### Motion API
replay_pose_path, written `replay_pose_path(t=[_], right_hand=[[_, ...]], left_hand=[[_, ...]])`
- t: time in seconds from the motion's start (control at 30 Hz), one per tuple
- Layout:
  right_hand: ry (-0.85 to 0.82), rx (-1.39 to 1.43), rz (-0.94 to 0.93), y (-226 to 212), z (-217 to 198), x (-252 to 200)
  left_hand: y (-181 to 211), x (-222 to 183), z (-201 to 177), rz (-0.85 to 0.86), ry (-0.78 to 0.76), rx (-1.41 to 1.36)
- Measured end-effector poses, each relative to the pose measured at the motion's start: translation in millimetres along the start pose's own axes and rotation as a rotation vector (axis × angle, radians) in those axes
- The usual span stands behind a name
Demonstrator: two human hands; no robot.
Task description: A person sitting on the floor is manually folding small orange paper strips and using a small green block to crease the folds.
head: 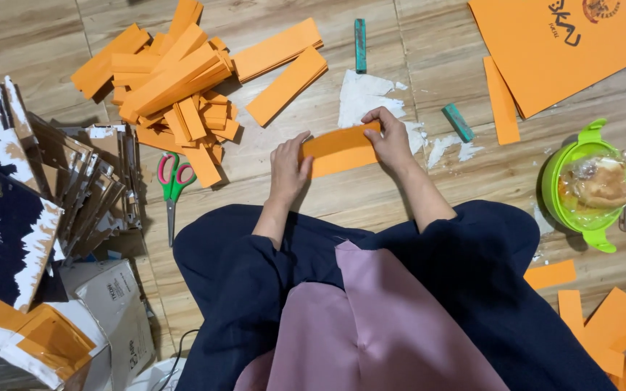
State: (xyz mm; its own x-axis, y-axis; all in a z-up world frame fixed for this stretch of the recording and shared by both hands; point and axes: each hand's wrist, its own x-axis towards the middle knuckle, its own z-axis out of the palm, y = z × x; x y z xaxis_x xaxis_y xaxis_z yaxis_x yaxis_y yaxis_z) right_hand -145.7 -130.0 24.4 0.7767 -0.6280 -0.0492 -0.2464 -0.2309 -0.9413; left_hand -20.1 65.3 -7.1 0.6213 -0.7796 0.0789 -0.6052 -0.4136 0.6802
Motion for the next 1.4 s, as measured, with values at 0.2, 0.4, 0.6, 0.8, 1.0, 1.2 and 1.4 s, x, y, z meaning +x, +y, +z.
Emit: replay_pose_path(t=[0.2, 0.4, 0.6, 0.8, 1.0, 1.2, 1.4], right_hand=[[0.147, -0.348, 0.066, -17.0, -2.8, -6.3], [-0.455, -1.003, -0.068, -38.4, -4.5, -20.3], [-0.487, -1.014, -0.008, -16.7, -0.7, -21.1], [-0.239, -0.454, 0.2, 26.1, -23.6, -17.4], [-0.377, -0.376, 0.305, 15.9, -21.8, -15.4], [-0.483, -0.248, 0.335, 1.9, -2.7, -19.0], [-0.577, -0.37, 0.186, -8.9, -4.2, -23.4]], left_hand=[[-5.0, 2.3, -0.7, -0.114, 0.354, -0.319], [-21.0, -11.4, -28.5, -0.332, 0.368, -0.733], [1.6, -21.3, -39.4, -0.309, 0.08, -0.935], [-32.4, -30.8, -6.9, -0.369, -0.29, -0.812], [-19.4, -25.0, 3.7, -0.419, -0.071, -0.675], [-8.9, -23.2, 1.6, -0.352, 0.08, -0.424], [-10.4, -22.3, 3.5, -0.386, 0.172, -0.414]])
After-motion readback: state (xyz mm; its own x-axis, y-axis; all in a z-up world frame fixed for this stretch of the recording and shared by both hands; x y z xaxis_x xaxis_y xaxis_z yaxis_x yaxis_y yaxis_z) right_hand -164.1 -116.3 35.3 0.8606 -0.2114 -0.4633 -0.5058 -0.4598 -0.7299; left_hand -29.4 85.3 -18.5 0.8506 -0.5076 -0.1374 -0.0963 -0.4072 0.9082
